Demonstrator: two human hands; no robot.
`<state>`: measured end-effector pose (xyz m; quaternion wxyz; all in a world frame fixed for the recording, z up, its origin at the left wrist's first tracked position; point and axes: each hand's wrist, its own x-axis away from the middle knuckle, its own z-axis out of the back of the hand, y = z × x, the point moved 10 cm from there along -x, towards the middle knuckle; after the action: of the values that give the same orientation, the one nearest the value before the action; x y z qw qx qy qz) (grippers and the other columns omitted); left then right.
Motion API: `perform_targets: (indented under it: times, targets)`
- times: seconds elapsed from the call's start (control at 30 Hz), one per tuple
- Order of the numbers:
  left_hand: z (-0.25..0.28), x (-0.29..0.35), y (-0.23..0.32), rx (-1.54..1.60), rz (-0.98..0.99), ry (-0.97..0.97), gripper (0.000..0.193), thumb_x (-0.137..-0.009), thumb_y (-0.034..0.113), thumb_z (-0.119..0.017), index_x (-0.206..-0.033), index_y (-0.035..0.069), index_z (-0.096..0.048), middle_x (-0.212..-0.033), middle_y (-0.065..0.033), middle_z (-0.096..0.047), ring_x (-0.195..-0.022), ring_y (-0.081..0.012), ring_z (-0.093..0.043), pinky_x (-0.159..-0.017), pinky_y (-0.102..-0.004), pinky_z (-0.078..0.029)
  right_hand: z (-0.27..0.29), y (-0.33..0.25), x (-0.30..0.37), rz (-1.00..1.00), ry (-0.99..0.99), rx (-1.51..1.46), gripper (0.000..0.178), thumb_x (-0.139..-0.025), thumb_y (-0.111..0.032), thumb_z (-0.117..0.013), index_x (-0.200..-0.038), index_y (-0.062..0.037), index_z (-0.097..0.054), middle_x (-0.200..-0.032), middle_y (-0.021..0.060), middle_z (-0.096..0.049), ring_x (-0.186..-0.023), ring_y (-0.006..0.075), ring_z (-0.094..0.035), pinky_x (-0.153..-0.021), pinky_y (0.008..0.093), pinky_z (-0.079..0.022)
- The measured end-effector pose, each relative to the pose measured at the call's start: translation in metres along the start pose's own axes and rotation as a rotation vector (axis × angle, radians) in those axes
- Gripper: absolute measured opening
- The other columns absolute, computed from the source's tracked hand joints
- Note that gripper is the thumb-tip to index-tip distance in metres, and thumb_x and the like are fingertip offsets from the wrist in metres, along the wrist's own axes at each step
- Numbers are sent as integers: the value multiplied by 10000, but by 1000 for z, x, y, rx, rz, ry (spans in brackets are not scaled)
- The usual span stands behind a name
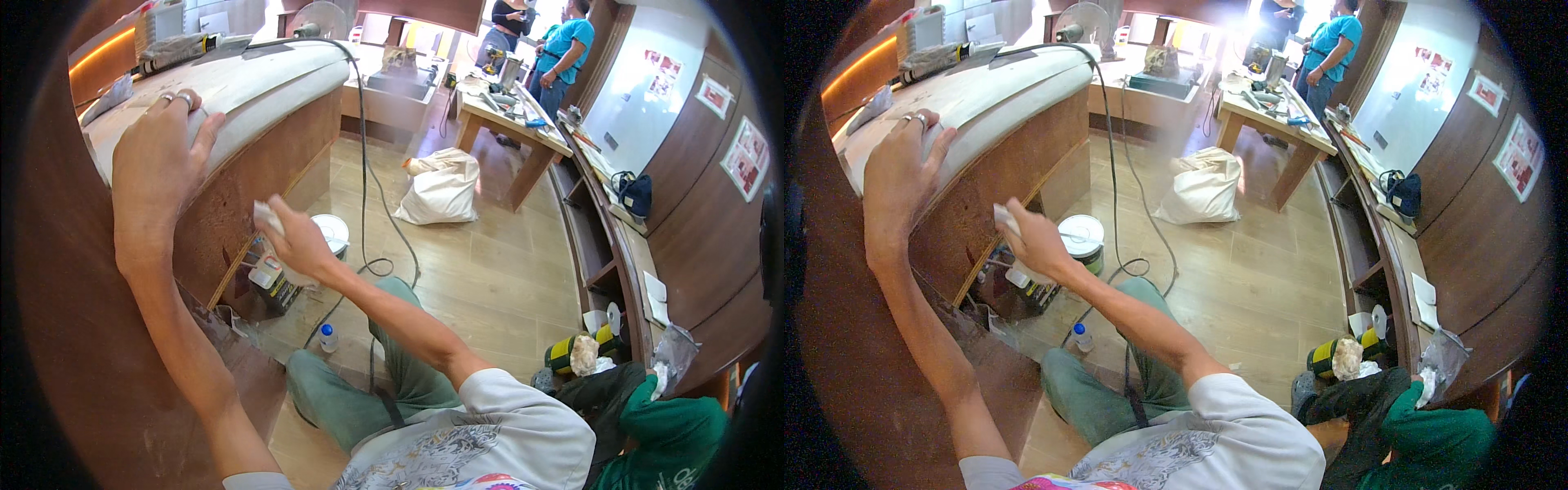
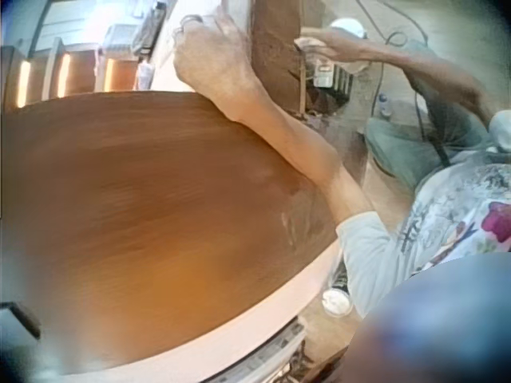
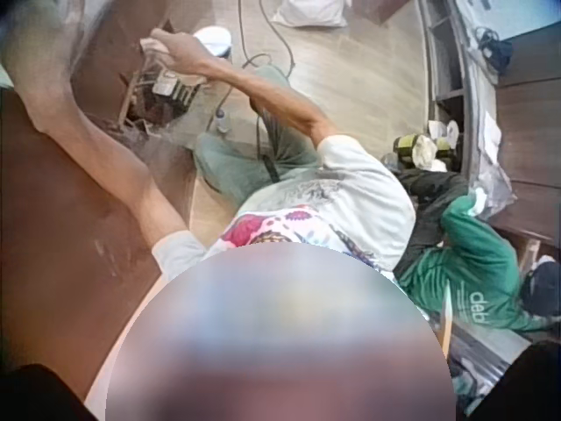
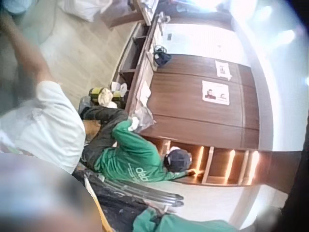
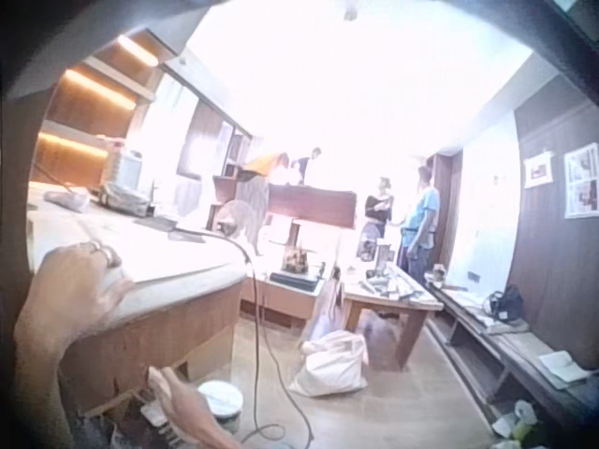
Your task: The person sits on the floor and wipes a curved wooden counter with a white cloth. They repeatedly pour liquid from a plastic bottle onto the cloth and continue wiping the surface.
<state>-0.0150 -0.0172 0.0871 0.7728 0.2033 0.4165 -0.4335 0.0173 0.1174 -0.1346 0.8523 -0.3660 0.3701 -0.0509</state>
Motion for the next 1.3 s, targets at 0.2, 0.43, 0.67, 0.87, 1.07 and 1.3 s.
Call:
perform_targets:
  times: [0.2,0.43,0.67,0.87,1.07,1.3]
  targets:
    - [-13,2,2,29,29,-35,349,-947,351,-627,-1046,19,-672,-1000,-169,-705,-908,-347,-683,-799,-435,-523,-22,19,8,3,-13,-3,274,-977,-268,-571,-1084,-56,-434,-818,307,-634,-808,529,-599,-654,578,-452]
    - [-7,1,3,9,19,-23,350,-945,357,-626,-1049,28,-683,-1000,-184,-701,-901,-351,-684,-796,-437,-524,-14,33,3,-45,45,-84,260,-990,-270,-575,-1074,-50,-465,-825,274,-642,-825,490,-631,-678,521,-469]
    - [-30,7,0,25,17,-94,387,-972,390,-579,-1090,34,-672,-1065,-190,-707,-970,-370,-677,-859,-438,-513,-47,63,26,156,-121,124,289,-961,-245,-584,-1164,-40,-576,-996,206,-697,-960,403,-665,-850,476,-504]
    - [17,30,9,-74,70,-25,354,-931,343,-613,-964,-1,-694,-939,-219,-699,-889,-378,-683,-828,-443,-528,-12,13,0,74,32,-150,265,-998,-284,-591,-1080,-38,-533,-887,224,-648,-845,414,-648,-706,465,-488]
    - [2,28,1,-76,67,-30,354,-928,341,-613,-959,-3,-695,-933,-222,-699,-884,-379,-684,-826,-444,-529,-58,56,34,50,-179,91,281,-982,-330,-594,-1071,-68,-542,-827,269,-645,-832,492,-622,-658,509,-465]
    - [9,51,-7,-138,70,-45,355,-925,339,-614,-954,-5,-696,-926,-224,-698,-878,-380,-684,-822,-445,-530,-40,-7,6,-25,-89,-290,270,-975,-304,-617,-1018,-57,-515,-824,251,-647,-823,476,-631,-656,507,-467]
